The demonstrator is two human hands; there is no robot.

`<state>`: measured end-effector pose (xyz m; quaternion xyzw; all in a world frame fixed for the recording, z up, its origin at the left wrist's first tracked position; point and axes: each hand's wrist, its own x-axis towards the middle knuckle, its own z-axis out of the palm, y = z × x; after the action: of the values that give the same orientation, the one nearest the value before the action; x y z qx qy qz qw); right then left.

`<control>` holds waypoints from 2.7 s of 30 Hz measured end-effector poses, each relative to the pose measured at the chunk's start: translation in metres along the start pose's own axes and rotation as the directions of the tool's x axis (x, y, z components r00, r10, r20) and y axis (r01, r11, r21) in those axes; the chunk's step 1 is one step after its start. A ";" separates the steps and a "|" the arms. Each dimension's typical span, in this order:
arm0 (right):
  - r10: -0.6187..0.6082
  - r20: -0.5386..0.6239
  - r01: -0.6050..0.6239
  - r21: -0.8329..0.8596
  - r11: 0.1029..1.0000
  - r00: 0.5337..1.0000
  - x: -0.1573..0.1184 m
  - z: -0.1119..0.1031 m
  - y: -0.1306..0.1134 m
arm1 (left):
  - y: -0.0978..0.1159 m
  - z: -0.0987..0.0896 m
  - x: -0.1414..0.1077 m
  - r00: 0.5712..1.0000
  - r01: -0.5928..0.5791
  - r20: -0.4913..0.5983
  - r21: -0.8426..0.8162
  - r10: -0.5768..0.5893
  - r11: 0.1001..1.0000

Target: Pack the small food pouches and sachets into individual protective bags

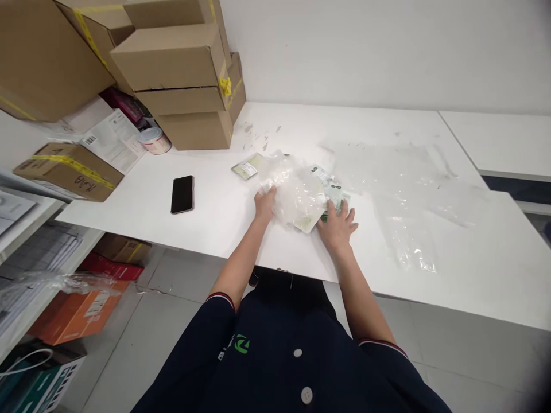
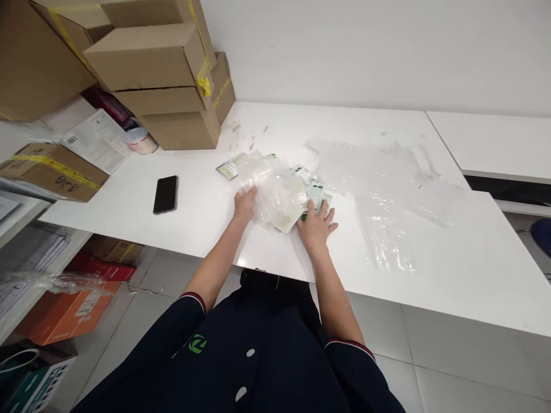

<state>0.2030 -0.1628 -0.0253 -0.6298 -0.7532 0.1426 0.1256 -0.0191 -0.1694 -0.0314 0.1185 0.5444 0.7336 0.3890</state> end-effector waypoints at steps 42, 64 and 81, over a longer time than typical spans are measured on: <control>-0.530 -0.606 0.745 0.165 0.646 0.593 0.002 0.041 -0.100 | 0.148 -0.207 0.107 0.849 0.377 -0.337 0.926 0.406 -0.021; -0.678 -0.474 0.810 0.148 0.568 0.562 -0.038 0.033 -0.106 | 0.079 -0.160 -0.119 0.960 -0.047 0.274 0.351 -0.055 0.935; -0.771 0.394 0.836 0.015 0.549 0.500 0.005 0.069 -0.166 | 0.042 -0.201 -0.181 0.960 -0.059 -0.268 0.079 0.078 0.995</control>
<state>0.0247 -0.1890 -0.0275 -0.1767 -0.9778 0.1109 -0.0172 -0.0373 -0.4427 -0.0249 0.0495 0.6134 0.7364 0.2809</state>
